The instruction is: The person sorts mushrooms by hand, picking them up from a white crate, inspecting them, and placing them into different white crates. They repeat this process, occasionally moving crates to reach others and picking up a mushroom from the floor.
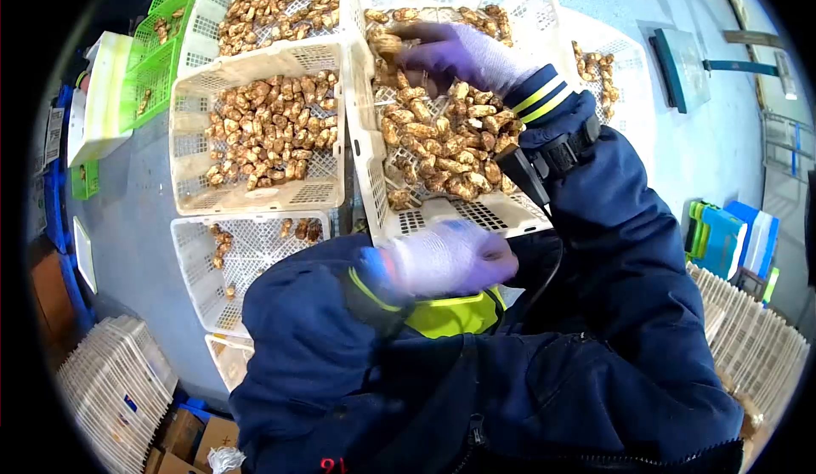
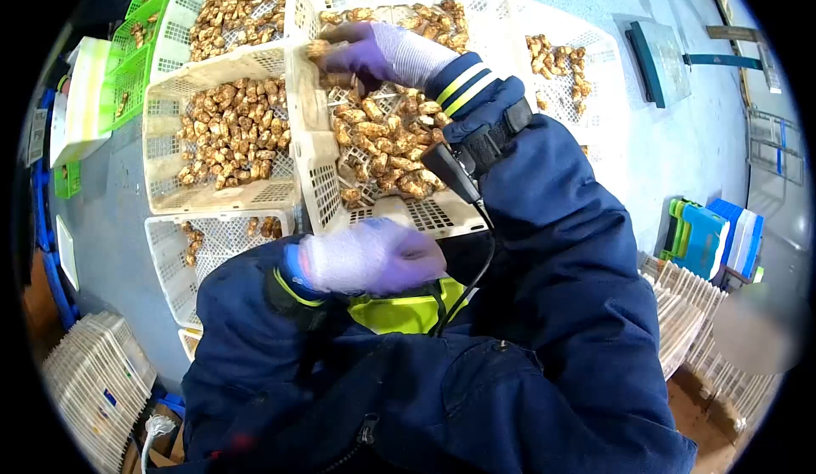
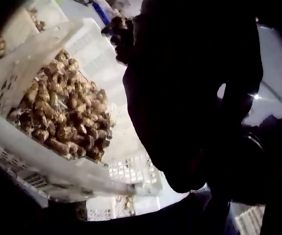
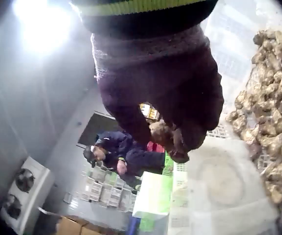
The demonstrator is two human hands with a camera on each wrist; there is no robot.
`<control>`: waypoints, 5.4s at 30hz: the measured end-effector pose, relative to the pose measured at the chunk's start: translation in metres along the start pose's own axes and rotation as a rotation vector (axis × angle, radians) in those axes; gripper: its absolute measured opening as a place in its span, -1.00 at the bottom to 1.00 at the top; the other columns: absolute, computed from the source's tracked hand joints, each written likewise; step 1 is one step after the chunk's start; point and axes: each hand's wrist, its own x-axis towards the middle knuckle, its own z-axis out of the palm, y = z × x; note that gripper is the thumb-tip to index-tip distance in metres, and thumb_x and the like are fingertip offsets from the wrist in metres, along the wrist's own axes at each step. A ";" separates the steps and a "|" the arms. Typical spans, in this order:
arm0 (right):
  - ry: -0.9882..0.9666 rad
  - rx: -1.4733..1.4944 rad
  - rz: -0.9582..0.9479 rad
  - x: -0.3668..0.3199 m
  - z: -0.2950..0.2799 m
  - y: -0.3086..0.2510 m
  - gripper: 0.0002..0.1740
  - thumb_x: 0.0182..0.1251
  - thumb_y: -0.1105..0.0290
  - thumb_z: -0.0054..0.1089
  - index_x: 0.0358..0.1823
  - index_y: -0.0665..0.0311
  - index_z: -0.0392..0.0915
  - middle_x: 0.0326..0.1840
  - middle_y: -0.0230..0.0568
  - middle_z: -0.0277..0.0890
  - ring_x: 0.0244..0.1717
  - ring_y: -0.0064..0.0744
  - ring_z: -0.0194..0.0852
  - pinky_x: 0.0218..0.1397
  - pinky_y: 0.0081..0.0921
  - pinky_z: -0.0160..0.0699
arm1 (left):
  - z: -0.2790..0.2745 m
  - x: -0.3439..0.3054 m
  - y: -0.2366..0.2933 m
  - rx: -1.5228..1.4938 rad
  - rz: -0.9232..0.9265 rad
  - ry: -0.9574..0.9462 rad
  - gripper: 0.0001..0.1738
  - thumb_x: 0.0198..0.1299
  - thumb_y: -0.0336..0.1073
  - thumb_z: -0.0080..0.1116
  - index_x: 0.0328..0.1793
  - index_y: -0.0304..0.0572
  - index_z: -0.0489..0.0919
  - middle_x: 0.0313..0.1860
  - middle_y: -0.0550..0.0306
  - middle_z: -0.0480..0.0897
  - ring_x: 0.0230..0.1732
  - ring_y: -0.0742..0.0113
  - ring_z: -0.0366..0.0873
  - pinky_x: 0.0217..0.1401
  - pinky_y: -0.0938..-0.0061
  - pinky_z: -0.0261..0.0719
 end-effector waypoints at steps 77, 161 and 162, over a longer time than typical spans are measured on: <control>0.248 0.895 0.108 -0.174 0.010 -0.071 -0.78 0.31 0.35 0.13 -0.18 0.39 0.49 -0.34 -0.21 0.61 -0.48 -0.57 0.55 -0.49 -0.69 0.44 | -0.047 -0.253 -0.019 0.086 -0.557 1.280 -0.62 0.38 -0.14 0.01 0.02 -0.35 0.56 -0.51 0.23 0.50 -0.63 0.53 0.35 -0.56 0.66 0.28; 0.060 -0.722 0.343 -0.084 -0.025 0.069 -0.54 0.23 0.40 0.09 0.20 0.19 0.48 -0.06 0.02 0.59 -0.12 -0.03 0.59 0.00 -0.25 0.54 | -0.064 -0.027 -0.066 -0.608 0.556 1.147 -0.53 0.31 -0.48 0.04 0.36 -0.17 0.41 -0.13 0.10 0.48 -0.01 0.27 0.50 0.12 0.19 0.59; -0.021 -0.839 0.319 -0.067 -0.020 0.080 -0.49 0.23 0.37 0.09 0.26 0.16 0.43 0.02 0.02 0.56 -0.01 -0.03 0.56 0.06 -0.25 0.52 | -0.066 -0.022 -0.065 -0.463 0.552 1.227 -0.60 0.31 -0.47 0.05 0.28 -0.20 0.46 -0.39 0.21 0.45 -0.37 0.42 0.55 -0.35 0.51 0.58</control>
